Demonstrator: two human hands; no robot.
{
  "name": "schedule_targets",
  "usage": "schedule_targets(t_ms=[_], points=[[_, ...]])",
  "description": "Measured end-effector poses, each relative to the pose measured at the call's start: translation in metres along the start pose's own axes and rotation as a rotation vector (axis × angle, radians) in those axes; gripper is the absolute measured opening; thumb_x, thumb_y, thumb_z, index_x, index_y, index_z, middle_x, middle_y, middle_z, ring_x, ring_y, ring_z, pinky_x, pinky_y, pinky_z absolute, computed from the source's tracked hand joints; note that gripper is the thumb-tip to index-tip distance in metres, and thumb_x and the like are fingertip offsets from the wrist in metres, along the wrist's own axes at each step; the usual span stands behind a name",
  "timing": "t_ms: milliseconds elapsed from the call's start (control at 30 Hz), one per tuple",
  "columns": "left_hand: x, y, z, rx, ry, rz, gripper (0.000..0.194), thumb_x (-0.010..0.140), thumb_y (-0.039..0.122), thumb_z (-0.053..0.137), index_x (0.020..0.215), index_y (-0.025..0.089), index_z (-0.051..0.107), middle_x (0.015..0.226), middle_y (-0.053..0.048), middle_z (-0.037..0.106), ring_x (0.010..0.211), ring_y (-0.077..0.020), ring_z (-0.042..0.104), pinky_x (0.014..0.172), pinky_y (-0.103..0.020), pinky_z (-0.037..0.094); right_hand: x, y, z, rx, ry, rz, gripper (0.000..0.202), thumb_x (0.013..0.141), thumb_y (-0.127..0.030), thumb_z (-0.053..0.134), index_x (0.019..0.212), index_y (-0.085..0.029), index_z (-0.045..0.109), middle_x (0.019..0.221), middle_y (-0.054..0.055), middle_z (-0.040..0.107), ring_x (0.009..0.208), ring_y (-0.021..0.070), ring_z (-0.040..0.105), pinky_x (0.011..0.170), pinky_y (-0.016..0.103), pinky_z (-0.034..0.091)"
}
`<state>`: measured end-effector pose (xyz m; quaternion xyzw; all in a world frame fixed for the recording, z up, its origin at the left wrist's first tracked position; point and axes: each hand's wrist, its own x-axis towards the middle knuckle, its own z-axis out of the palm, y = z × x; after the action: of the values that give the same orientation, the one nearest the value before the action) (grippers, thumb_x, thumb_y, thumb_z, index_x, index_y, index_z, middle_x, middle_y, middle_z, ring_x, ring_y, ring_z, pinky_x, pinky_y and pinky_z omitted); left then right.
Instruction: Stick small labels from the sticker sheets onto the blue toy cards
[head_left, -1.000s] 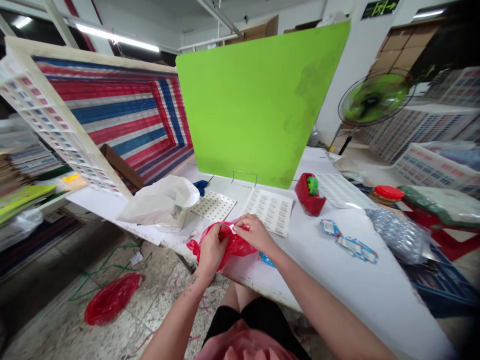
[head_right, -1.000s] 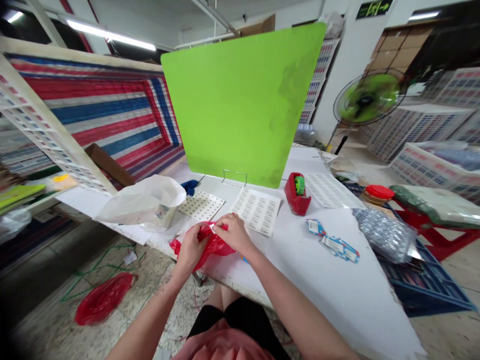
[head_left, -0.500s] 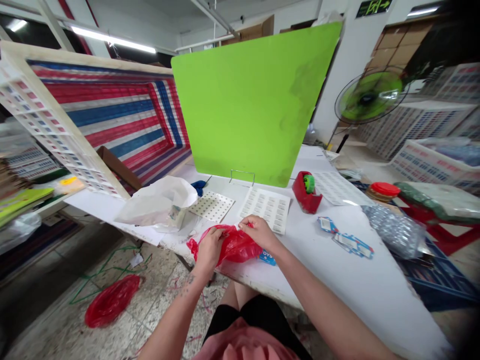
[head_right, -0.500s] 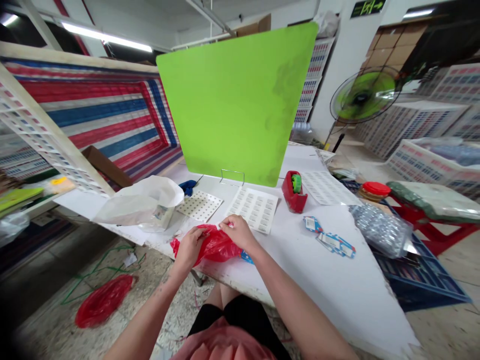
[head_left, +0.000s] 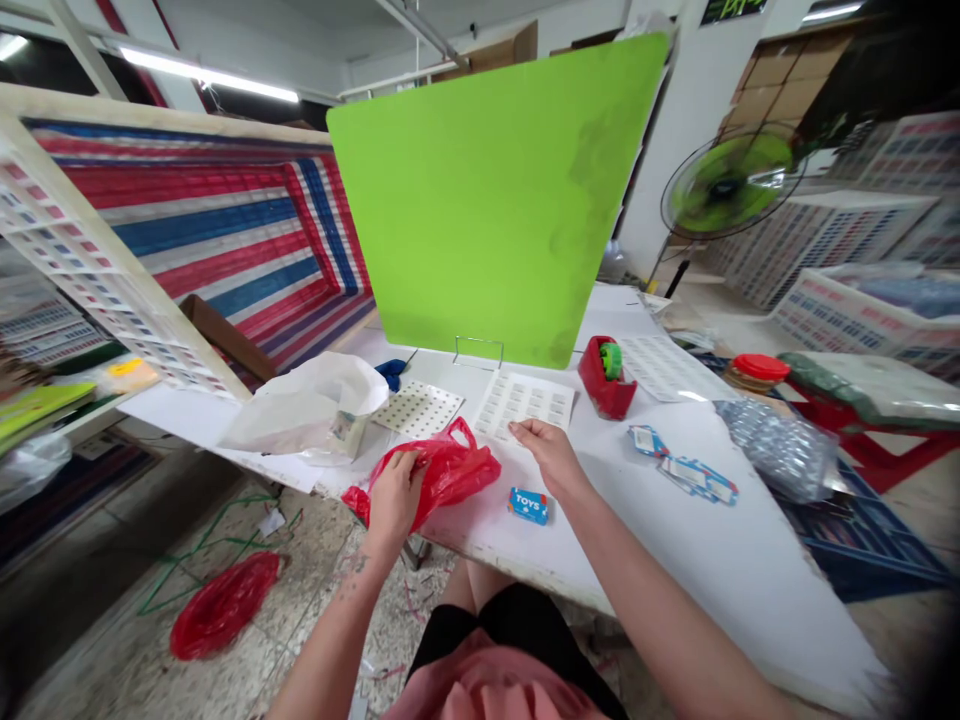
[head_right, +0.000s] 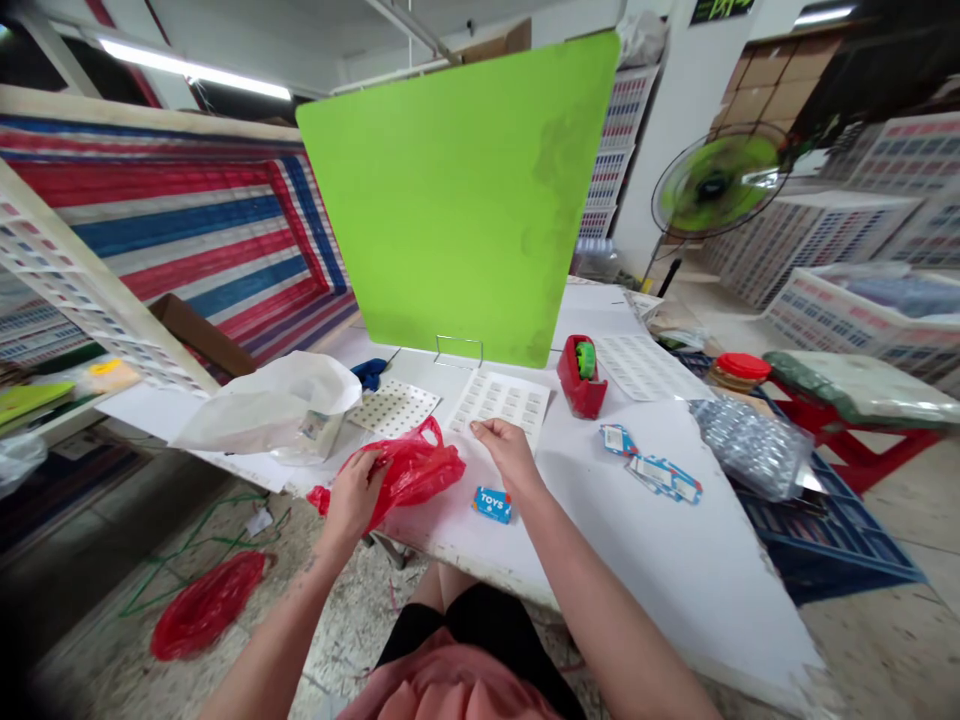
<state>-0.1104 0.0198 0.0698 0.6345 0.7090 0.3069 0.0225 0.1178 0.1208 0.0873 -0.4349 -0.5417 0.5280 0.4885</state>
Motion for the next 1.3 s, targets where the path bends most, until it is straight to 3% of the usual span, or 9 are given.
schedule_targets(t_ms=[167, 267, 367, 500, 600, 800, 1000, 1167, 1300], points=[[0.0, -0.002, 0.003, 0.047, -0.054, 0.087, 0.026, 0.082, 0.014, 0.046, 0.103, 0.019, 0.061, 0.102, -0.008, 0.06, 0.093, -0.0214, 0.056, 0.083, -0.034, 0.046, -0.004, 0.008, -0.006, 0.062, 0.06, 0.031, 0.035, 0.063, -0.05, 0.071, 0.061, -0.017, 0.058, 0.057, -0.002, 0.055, 0.059, 0.0136, 0.048, 0.061, 0.028, 0.038], [-0.004, 0.0, 0.013, 0.073, -0.113, 0.16, 0.042, 0.074, 0.014, 0.057, 0.115, 0.02, 0.058, 0.114, -0.011, 0.056, 0.108, -0.0276, 0.05, 0.092, -0.041, 0.042, -0.006, 0.015, -0.004, 0.053, 0.08, 0.025, 0.034, 0.065, -0.049, 0.07, 0.062, -0.017, 0.059, 0.058, -0.002, 0.056, 0.059, 0.0135, 0.048, 0.059, 0.027, 0.037], [-0.007, 0.004, 0.023, 0.075, -0.183, 0.224, 0.066, 0.066, 0.022, 0.068, 0.129, 0.021, 0.048, 0.134, -0.013, 0.045, 0.122, -0.0342, 0.039, 0.099, -0.05, 0.035, -0.01, 0.019, -0.002, 0.04, 0.078, 0.017, 0.033, 0.066, -0.049, 0.069, 0.063, -0.018, 0.059, 0.058, -0.002, 0.056, 0.058, 0.0135, 0.047, 0.057, 0.026, 0.036], [-0.009, 0.011, 0.026, 0.099, -0.21, 0.279, 0.07, 0.076, 0.041, 0.062, 0.139, 0.024, 0.035, 0.143, -0.014, 0.036, 0.131, -0.0344, 0.029, 0.103, -0.054, 0.027, -0.018, 0.016, -0.004, 0.029, 0.071, 0.004, 0.032, 0.068, -0.049, 0.067, 0.065, -0.018, 0.061, 0.06, -0.002, 0.057, 0.059, 0.0137, 0.049, 0.058, 0.026, 0.038], [-0.01, 0.011, 0.027, 0.151, -0.232, 0.349, 0.072, 0.072, 0.044, 0.068, 0.136, 0.03, 0.04, 0.15, -0.011, 0.024, 0.135, -0.0385, 0.018, 0.105, -0.058, 0.02, -0.024, 0.014, -0.011, 0.029, 0.083, 0.018, 0.031, 0.068, -0.048, 0.068, 0.066, -0.018, 0.061, 0.06, -0.002, 0.058, 0.06, 0.0139, 0.05, 0.059, 0.026, 0.038], [-0.026, -0.004, 0.036, 0.117, -0.399, 0.39, 0.037, 0.084, 0.01, 0.047, 0.118, 0.022, 0.055, 0.121, -0.008, 0.057, 0.112, -0.0216, 0.05, 0.096, -0.038, 0.039, -0.03, 0.027, -0.031, 0.036, 0.105, 0.04, 0.034, 0.067, -0.052, 0.068, 0.069, -0.018, 0.063, 0.064, 0.0, 0.062, 0.063, 0.0159, 0.052, 0.061, 0.027, 0.039], [-0.042, -0.008, 0.034, 0.117, -0.357, 0.376, 0.021, 0.087, 0.012, 0.044, 0.1, 0.019, 0.059, 0.1, -0.006, 0.061, 0.096, -0.0208, 0.053, 0.089, -0.037, 0.043, -0.035, 0.035, -0.035, 0.08, 0.118, 0.03, 0.03, 0.068, -0.049, 0.069, 0.069, -0.019, 0.063, 0.067, 0.0, 0.063, 0.068, 0.0162, 0.053, 0.067, 0.028, 0.041], [-0.052, -0.009, 0.026, 0.124, -0.287, 0.328, 0.032, 0.084, 0.005, 0.04, 0.106, 0.021, 0.058, 0.111, -0.006, 0.059, 0.105, -0.0184, 0.053, 0.092, -0.031, 0.043, -0.039, 0.028, -0.035, 0.097, 0.162, 0.041, 0.033, 0.065, -0.051, 0.071, 0.068, -0.019, 0.064, 0.068, 0.001, 0.064, 0.07, 0.0178, 0.055, 0.068, 0.03, 0.042], [-0.069, -0.017, 0.007, 0.165, -0.188, 0.192, 0.052, 0.078, 0.001, 0.036, 0.124, 0.021, 0.049, 0.114, -0.008, 0.06, 0.098, -0.0188, 0.06, 0.079, -0.028, 0.048, -0.041, 0.026, -0.036, 0.112, 0.158, 0.048, 0.034, 0.065, -0.052, 0.071, 0.068, -0.019, 0.064, 0.068, 0.001, 0.064, 0.069, 0.0179, 0.055, 0.068, 0.03, 0.042]])
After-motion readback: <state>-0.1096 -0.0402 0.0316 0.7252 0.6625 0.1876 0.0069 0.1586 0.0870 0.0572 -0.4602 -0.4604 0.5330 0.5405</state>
